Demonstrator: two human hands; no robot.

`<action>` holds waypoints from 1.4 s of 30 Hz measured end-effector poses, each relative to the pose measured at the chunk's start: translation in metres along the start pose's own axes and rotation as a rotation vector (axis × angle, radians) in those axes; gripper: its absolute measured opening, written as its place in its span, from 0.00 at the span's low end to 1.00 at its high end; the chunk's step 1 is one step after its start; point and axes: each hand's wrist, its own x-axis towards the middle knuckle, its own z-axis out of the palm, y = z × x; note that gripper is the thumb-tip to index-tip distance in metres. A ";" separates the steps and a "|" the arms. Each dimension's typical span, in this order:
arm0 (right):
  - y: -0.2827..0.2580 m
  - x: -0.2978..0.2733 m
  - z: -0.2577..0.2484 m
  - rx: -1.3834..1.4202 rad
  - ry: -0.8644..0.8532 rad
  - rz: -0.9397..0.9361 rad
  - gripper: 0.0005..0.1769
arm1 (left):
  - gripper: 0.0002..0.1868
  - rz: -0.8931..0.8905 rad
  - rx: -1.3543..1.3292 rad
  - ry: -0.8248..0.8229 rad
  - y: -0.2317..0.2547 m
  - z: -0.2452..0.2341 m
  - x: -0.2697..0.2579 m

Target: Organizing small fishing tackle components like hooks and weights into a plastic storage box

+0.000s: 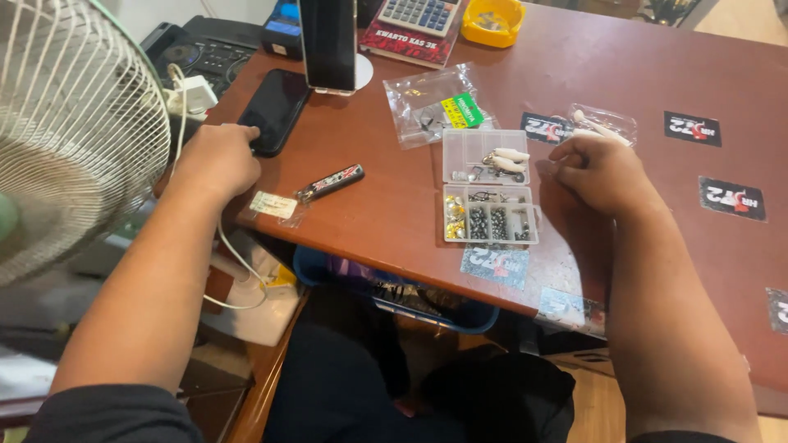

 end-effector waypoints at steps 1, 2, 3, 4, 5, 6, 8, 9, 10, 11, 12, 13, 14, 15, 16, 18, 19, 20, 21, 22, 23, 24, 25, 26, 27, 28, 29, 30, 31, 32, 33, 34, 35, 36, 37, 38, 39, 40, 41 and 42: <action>0.001 0.001 0.000 0.000 0.003 0.008 0.11 | 0.39 0.008 0.001 -0.001 0.000 0.001 0.003; 0.002 0.001 0.000 0.004 -0.003 0.001 0.11 | 0.38 0.004 0.002 0.007 -0.001 0.002 0.006; 0.002 0.002 0.001 0.009 -0.009 -0.006 0.10 | 0.37 -0.001 0.003 0.016 -0.002 0.004 0.009; 0.003 0.002 0.001 0.008 -0.011 -0.001 0.10 | 0.37 0.003 0.003 0.012 -0.001 0.007 0.009; 0.003 0.002 0.002 0.005 -0.009 -0.002 0.11 | 0.34 0.029 0.029 0.063 -0.001 0.009 0.008; 0.002 0.003 0.002 0.003 -0.008 -0.006 0.12 | 0.31 0.052 0.056 0.117 -0.002 0.012 0.008; 0.005 0.003 0.004 -0.010 -0.006 0.006 0.11 | 0.25 0.052 0.075 0.132 0.002 0.012 0.005; 0.006 0.003 0.005 -0.023 -0.003 0.015 0.10 | 0.20 0.051 0.093 0.149 0.004 0.012 0.004; 0.004 0.003 0.005 -0.024 -0.003 0.018 0.10 | 0.20 0.054 0.093 0.148 0.003 0.012 0.006; 0.003 0.003 0.004 -0.028 -0.009 0.035 0.09 | 0.21 0.045 0.075 0.161 0.003 0.013 0.009; 0.001 0.003 0.004 -0.031 -0.017 0.052 0.09 | 0.22 0.036 0.057 0.172 0.002 0.014 0.010; 0.000 0.002 0.003 -0.033 -0.019 0.055 0.09 | 0.22 0.038 0.056 0.169 0.002 0.016 0.012; -0.003 0.001 0.002 -0.015 -0.013 0.043 0.08 | 0.22 0.040 0.052 0.185 0.001 0.018 0.013; -0.006 -0.001 0.002 0.002 -0.007 0.031 0.08 | 0.22 0.043 0.048 0.200 0.000 0.019 0.013; -0.008 -0.002 0.001 0.002 -0.012 0.029 0.08 | 0.22 0.038 0.049 0.197 0.000 0.020 0.014; -0.012 -0.004 -0.002 -0.004 -0.014 0.039 0.08 | 0.24 0.044 0.043 0.179 -0.001 0.019 0.014; -0.013 -0.005 -0.001 -0.004 -0.017 0.036 0.08 | 0.24 0.040 0.043 0.178 -0.003 0.022 0.015; -0.014 -0.005 -0.001 0.004 -0.006 0.021 0.08 | 0.22 0.053 0.061 0.201 -0.004 0.024 0.017; -0.014 -0.006 -0.002 0.012 0.004 0.005 0.08 | 0.21 0.066 0.079 0.224 -0.005 0.025 0.018; -0.009 -0.003 0.001 0.012 0.008 0.006 0.08 | 0.21 0.070 0.078 0.228 -0.007 0.024 0.016; -0.004 0.000 0.003 0.013 0.012 -0.013 0.09 | 0.21 0.071 0.127 0.226 -0.008 0.022 0.014; 0.003 0.002 0.002 0.012 0.021 -0.025 0.10 | 0.22 0.081 0.174 0.226 -0.005 0.021 0.015; 0.005 0.004 0.005 0.010 0.031 -0.017 0.10 | 0.22 0.094 0.173 0.231 -0.003 0.027 0.008; 0.009 0.005 0.006 0.032 0.033 -0.062 0.11 | 0.19 0.108 0.238 0.353 0.000 0.032 0.004; 0.013 0.006 0.008 0.053 0.035 -0.108 0.13 | 0.22 0.120 0.300 0.477 0.003 0.038 0.000; 0.014 0.008 0.010 0.056 0.045 -0.096 0.13 | 0.22 0.134 0.302 0.482 0.016 0.041 -0.008; 0.015 0.011 0.012 -0.006 0.029 -0.067 0.14 | 0.22 0.285 0.205 0.510 0.029 0.044 -0.017; 0.014 0.015 0.015 -0.061 0.015 -0.040 0.17 | 0.24 0.435 0.113 0.538 0.040 0.045 -0.025; 0.016 0.016 0.019 -0.051 0.027 -0.032 0.17 | 0.24 0.448 0.121 0.545 0.049 0.050 -0.030; 0.021 0.017 0.022 0.013 0.008 -0.054 0.18 | 0.25 0.508 0.130 0.490 0.061 0.053 -0.032; 0.028 0.018 0.023 0.077 -0.008 -0.079 0.18 | 0.28 0.567 0.140 0.435 0.074 0.056 -0.034; 0.025 0.016 0.021 0.084 0.025 -0.047 0.18 | 0.28 0.612 0.147 0.448 0.074 0.063 -0.024; 0.022 0.016 0.019 0.098 0.011 -0.063 0.18 | 0.27 0.574 0.178 0.438 0.076 0.070 -0.013; 0.019 0.015 0.020 0.111 -0.013 -0.082 0.18 | 0.28 0.529 0.208 0.422 0.075 0.080 -0.003; 0.022 0.016 0.021 0.117 0.011 -0.052 0.18 | 0.28 0.567 0.214 0.428 0.078 0.078 0.006; 0.023 0.018 0.022 0.124 0.004 -0.080 0.17 | 0.28 0.512 0.274 0.448 0.078 0.078 0.014; 0.023 0.021 0.025 0.130 -0.001 -0.108 0.16 | 0.28 0.457 0.332 0.470 0.078 0.078 0.022; 0.022 0.019 0.022 0.133 0.010 -0.090 0.16 | 0.28 0.478 0.334 0.472 0.076 0.082 0.034; 0.020 0.019 0.020 0.142 0.009 -0.100 0.11 | 0.26 0.442 0.405 0.662 0.073 0.086 0.048; 0.018 0.018 0.019 0.151 0.006 -0.112 0.06 | 0.25 0.396 0.471 0.851 0.070 0.090 0.061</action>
